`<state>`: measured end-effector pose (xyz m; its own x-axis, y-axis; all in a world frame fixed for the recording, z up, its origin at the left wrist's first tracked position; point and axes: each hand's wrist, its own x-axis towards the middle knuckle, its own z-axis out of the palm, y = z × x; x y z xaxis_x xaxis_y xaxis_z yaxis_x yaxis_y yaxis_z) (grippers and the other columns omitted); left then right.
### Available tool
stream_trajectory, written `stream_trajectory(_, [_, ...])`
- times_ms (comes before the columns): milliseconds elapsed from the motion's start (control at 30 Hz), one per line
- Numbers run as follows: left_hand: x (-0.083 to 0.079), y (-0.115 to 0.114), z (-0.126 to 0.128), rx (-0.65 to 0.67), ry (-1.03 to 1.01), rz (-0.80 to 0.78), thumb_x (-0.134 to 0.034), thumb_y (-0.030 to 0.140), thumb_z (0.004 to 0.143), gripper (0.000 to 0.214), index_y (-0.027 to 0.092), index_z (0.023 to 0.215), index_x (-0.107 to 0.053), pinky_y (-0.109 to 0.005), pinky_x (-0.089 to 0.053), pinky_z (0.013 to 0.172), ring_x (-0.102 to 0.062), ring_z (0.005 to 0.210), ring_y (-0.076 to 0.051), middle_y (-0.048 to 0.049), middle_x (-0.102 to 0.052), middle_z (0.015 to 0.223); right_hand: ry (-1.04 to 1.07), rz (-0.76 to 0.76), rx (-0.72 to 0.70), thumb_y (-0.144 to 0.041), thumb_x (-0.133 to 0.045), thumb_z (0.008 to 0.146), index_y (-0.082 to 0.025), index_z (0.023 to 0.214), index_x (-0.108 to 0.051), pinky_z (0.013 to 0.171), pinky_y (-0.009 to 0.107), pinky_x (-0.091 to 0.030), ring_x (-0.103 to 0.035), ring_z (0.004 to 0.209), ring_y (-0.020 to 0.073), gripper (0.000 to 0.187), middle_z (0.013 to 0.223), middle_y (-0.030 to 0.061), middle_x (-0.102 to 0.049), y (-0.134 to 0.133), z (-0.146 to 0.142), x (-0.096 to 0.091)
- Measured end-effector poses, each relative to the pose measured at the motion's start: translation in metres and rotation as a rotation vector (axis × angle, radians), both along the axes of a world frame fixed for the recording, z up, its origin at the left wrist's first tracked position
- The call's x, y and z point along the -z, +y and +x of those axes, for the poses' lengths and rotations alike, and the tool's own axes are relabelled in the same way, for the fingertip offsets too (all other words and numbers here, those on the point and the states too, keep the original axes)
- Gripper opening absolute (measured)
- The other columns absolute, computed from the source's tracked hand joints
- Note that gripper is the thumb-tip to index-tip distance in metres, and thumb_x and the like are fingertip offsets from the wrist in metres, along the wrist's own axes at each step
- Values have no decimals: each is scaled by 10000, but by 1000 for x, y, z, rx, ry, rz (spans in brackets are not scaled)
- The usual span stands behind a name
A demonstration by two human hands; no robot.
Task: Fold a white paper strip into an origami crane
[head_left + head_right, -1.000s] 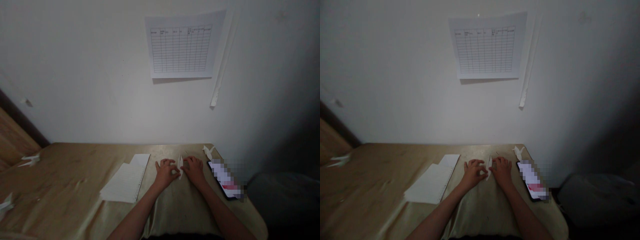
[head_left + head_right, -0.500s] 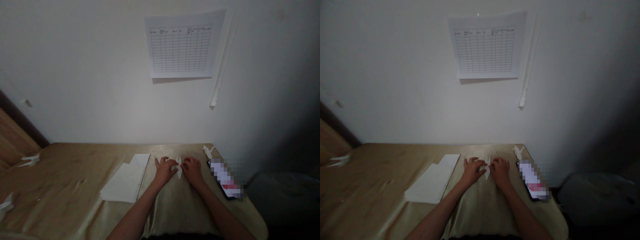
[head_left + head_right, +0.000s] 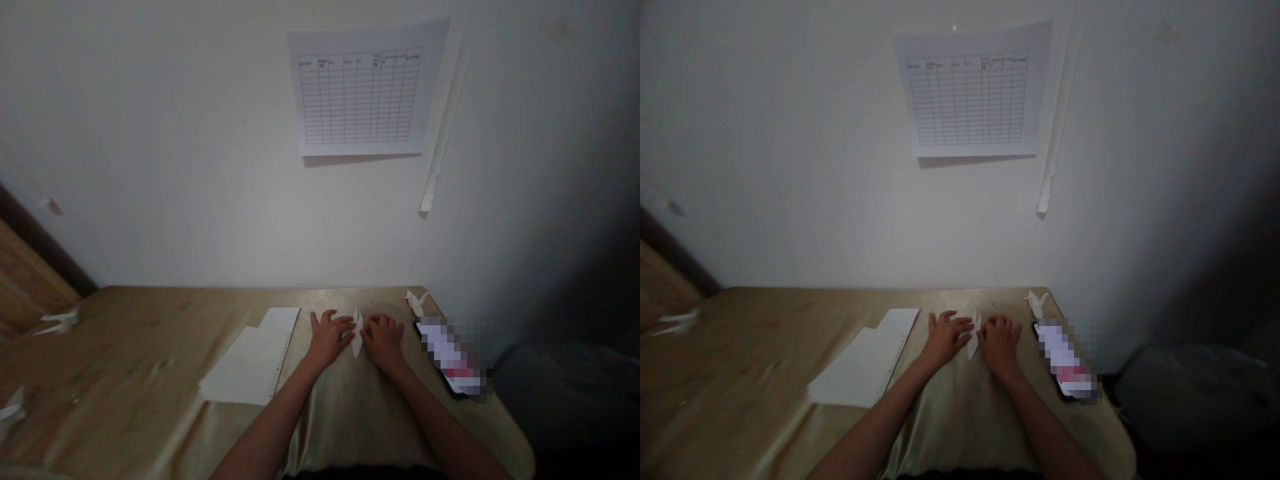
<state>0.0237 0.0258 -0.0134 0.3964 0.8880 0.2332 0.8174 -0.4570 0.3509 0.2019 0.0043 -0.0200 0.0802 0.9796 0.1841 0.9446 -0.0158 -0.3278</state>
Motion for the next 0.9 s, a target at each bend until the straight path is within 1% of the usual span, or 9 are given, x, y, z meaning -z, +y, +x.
stream_trajectory(100, [-2, 1, 1, 7, 13, 30, -669, 439, 972, 266, 431, 1230, -733, -793, -72, 1184, -432, 1417, -346, 27, -693, 1406, -19, 2, -4, -371, -549, 993, -245, 1064, -739, 1158, 631, -225, -474, 1315, 330, 239, 1353, 124, -622, -1, -1, 1])
stream_trajectory(200, [-5, -1, 2, -17, 30, 43, -705, 428, 949, 280, 468, 1225, -732, -796, -69, 1185, -442, 1402, -344, 36, -660, 1443, -23, 9, -9, -369, -537, 999, -231, 1066, -723, 1159, 642, -221, -471, 1314, 334, 242, 1357, 138, -612, -1, -1, 2])
stream_trajectory(367, [-7, -1, 2, -36, 71, 41, -709, 463, 939, 272, 526, 1202, -735, -797, -70, 1188, -430, 1403, -345, 43, -602, 1499, -31, 16, 6, -341, -551, 992, -197, 1163, -665, 1158, 667, -219, -481, 1295, 334, 251, 1319, 154, -611, -3, -4, 3])
stream_trajectory(600, [-11, 4, -3, -20, 140, 10, -658, 551, 946, 324, 580, 1269, -680, -832, -71, 1162, -391, 1444, -386, 19, -508, 1584, -19, 95, -16, -342, -553, 994, -264, 1152, -668, 1165, 675, -203, -487, 1275, 314, 210, 1299, 117, -614, -10, -5, 1])
stream_trajectory(767, [-17, 11, -3, 0, 186, -22, -670, 605, 907, 416, 577, 1321, -645, -825, -66, 1168, -380, 1459, -395, 8, -470, 1610, 8, 26, -23, -343, -567, 988, -287, 1119, -688, 1150, 683, -218, -495, 1275, 313, 187, 1306, 99, -615, -5, -3, 1])
stream_trajectory(900, [-20, 20, -2, 20, 212, -27, -705, 639, 851, 507, 574, 1347, -624, -844, -54, 1154, -366, 1476, -409, -2, -429, 1636, 13, 25, -29, -347, -564, 992, -293, 1125, -688, 1148, 677, -229, -500, 1278, 307, 190, 1316, 95, -612, -4, -2, 1])
